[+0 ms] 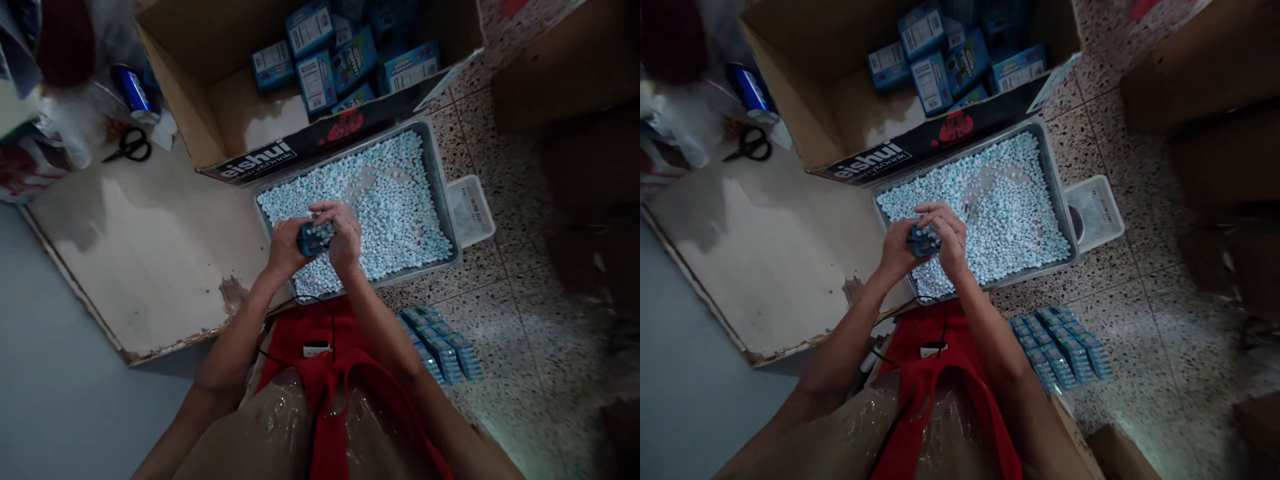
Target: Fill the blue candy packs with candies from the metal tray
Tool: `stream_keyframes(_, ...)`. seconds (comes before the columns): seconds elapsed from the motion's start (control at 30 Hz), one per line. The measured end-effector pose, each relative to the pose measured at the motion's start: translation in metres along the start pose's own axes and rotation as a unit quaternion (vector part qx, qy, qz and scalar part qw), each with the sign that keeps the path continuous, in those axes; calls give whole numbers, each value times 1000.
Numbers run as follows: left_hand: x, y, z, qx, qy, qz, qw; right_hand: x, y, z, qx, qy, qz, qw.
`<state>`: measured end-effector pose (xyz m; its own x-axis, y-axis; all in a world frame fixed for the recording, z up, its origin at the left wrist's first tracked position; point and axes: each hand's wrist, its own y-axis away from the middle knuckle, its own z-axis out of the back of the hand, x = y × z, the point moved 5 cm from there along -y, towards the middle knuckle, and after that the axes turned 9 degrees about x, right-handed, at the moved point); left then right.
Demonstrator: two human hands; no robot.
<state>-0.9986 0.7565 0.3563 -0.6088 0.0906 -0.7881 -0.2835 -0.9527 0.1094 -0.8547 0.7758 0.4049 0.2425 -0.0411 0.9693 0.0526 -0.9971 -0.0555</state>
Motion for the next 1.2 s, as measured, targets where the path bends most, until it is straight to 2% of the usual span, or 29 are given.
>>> stream_keyframes(0.1, 15, 1, 6, -42, 59, 7, 997, 0, 10, -5, 43, 67, 1, 997)
stream_keyframes(0.17, 23, -3, 6, -44, 105, -15, 993, 3, 13, -3, 71, 120, -3, 990)
stream_keyframes(0.23, 31, -9, 4, -60, 172, -22, 983, 5, 16, 12, 61, 181, -9, 982)
stream_keyframes(0.3, 37, -15, 0, -70, 242, -22, 968, 2, 21, 42, 18, 281, -32, 959)
stream_keyframes(0.33, 38, -17, -3, -60, 268, -28, 961, -2, 25, 61, -6, 350, -50, 935)
stream_keyframes(0.4, 39, -19, -10, -31, 301, -43, 952, -13, 33, 102, -44, 506, -94, 856)
stream_keyframes(0.5, 46, -16, -14, -34, 333, -28, 942, -39, 39, 147, -12, 661, -148, 736)
stream_keyframes(0.53, 49, -15, -17, -27, 346, -22, 938, -48, 38, 154, 3, 688, -160, 708)
stream_keyframes(0.6, 54, -13, -22, 9, 367, -18, 930, -63, 30, 157, 18, 720, -175, 672)
stream_keyframes(0.67, 60, -12, -26, 29, 382, -17, 924, -76, 19, 148, 21, 731, -179, 659)
stream_keyframes(0.73, 66, -10, -24, 22, 383, -25, 923, -85, 9, 133, 24, 723, -171, 669)
stream_keyframes(0.8, 68, -8, -19, 19, 377, -48, 925, -91, 3, 121, 41, 702, -161, 692)
stream_keyframes(0.93, 69, -5, -6, 7, 359, -49, 932, -98, -2, 114, 88, 633, -175, 749)
stream_keyframes(1.0, 70, -4, 2, -7, 348, -27, 937, -95, -2, 116, 54, 568, -203, 796)
stream_keyframes(1.1, 71, 0, 14, -22, 327, -3, 945, -87, 4, 118, -40, 422, -250, 871)
stream_keyframes(1.17, 75, 10, 26, -48, 312, 16, 949, -77, 11, 115, -80, 335, -247, 906)
stream_keyframes(1.2, 79, 18, 35, -76, 303, 32, 949, -70, 13, 112, -78, 313, -232, 918)
